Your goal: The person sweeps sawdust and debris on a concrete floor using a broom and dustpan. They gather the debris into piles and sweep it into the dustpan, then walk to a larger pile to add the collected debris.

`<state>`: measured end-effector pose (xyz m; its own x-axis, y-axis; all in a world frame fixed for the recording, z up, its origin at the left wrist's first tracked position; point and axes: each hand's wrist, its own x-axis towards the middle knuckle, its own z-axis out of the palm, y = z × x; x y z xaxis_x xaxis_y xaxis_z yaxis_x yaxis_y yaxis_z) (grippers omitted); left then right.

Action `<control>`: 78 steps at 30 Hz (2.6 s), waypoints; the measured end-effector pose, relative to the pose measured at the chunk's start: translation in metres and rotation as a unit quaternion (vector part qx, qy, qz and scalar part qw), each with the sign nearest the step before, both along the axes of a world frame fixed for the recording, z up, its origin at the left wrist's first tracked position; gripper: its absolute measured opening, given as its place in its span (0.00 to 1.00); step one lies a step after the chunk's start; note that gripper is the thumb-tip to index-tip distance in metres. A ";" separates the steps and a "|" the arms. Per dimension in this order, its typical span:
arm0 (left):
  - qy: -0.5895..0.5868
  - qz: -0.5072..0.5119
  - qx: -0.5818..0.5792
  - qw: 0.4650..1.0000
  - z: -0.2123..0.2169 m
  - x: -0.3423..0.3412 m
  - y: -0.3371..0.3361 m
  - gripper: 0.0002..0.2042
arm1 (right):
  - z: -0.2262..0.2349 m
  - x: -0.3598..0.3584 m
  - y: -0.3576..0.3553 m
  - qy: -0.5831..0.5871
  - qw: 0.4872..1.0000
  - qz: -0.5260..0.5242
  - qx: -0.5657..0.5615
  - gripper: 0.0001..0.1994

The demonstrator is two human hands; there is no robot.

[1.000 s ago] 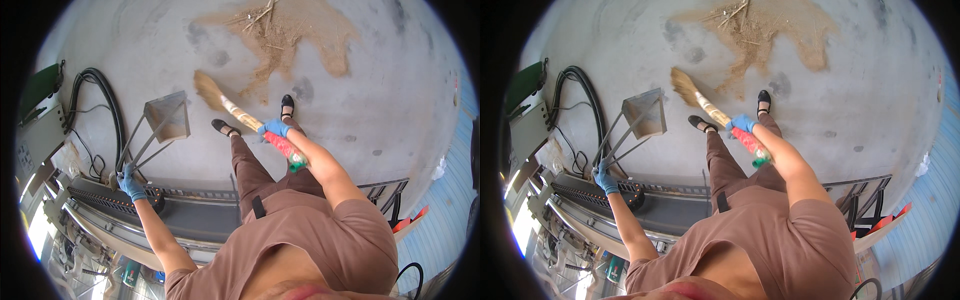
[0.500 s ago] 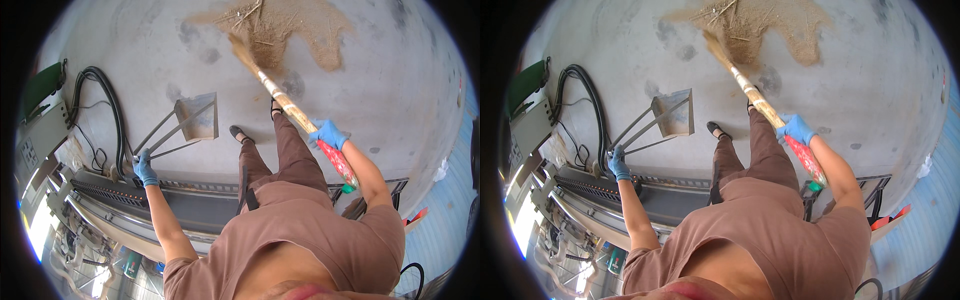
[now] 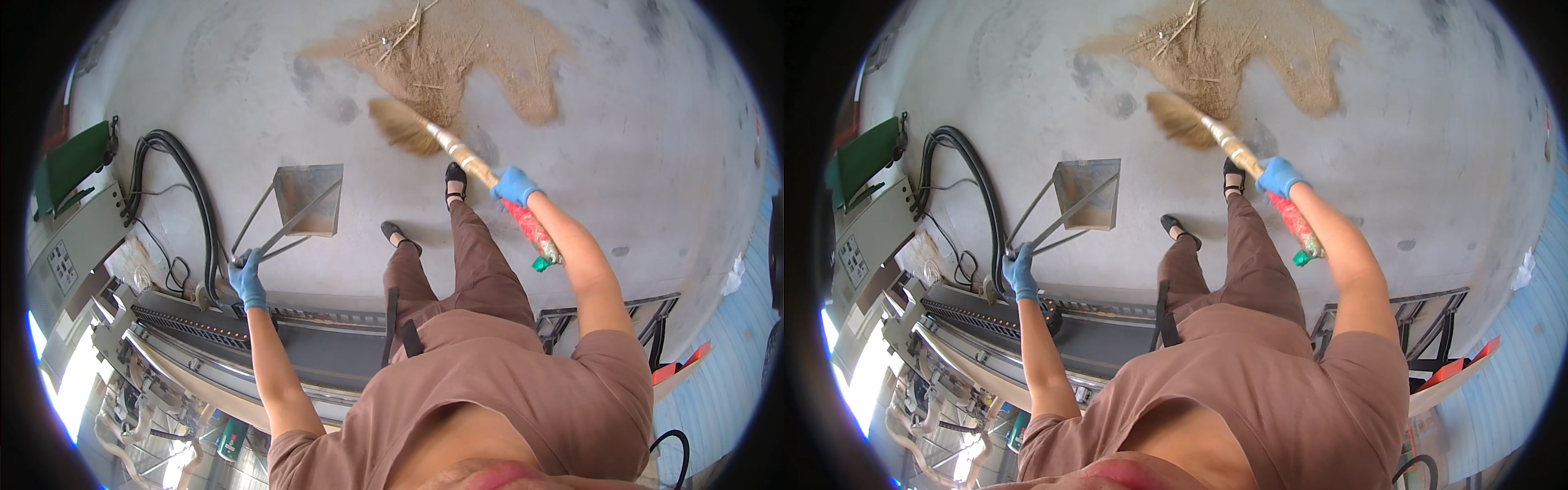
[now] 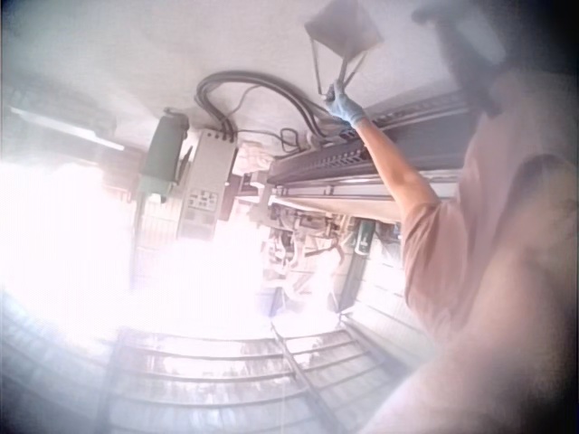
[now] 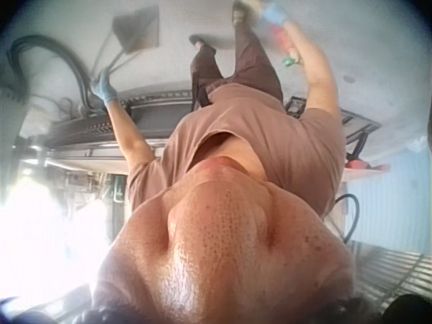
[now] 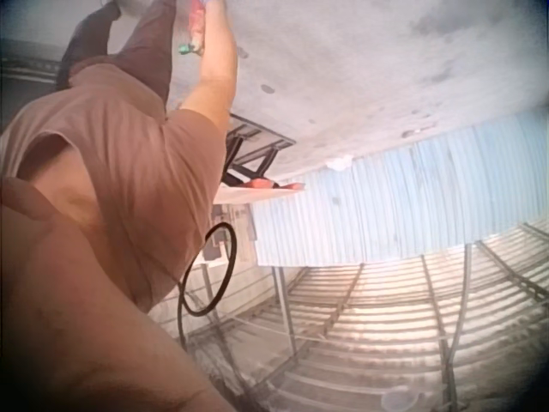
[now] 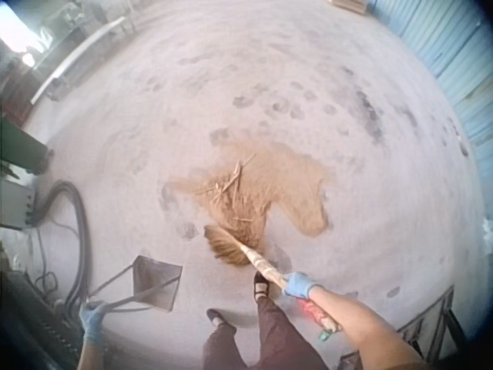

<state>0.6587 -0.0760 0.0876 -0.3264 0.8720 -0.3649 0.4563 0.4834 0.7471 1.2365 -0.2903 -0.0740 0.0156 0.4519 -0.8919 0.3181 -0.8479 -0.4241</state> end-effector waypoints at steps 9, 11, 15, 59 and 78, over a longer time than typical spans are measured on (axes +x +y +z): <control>0.116 -0.211 -0.076 0.968 -0.054 0.081 0.108 0.17 | 0.117 0.019 -0.001 -0.098 0.994 -0.044 -0.007 0.22; 0.119 -0.245 -0.077 0.959 -0.069 0.097 0.140 0.18 | 0.146 0.006 -0.029 -0.110 0.990 -0.078 -0.041 0.28; 0.152 -0.326 -0.073 0.930 -0.102 0.150 0.181 0.19 | 0.170 -0.029 -0.090 -0.243 0.966 -0.081 -0.027 0.32; -0.019 -0.599 -0.197 0.776 -0.194 0.601 0.179 0.23 | -0.007 0.118 0.101 0.250 0.877 -0.410 -0.007 0.09; -0.152 -0.375 -0.448 0.797 -0.205 0.328 0.335 0.29 | 0.158 -0.118 0.218 0.091 0.920 -0.356 -0.137 0.51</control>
<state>0.9867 0.2588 -0.1171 0.3867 0.1250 -0.9137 0.7314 0.5618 0.3865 1.1190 -0.0723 0.0836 0.0598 0.1427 -0.9880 -0.4142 -0.8969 -0.1547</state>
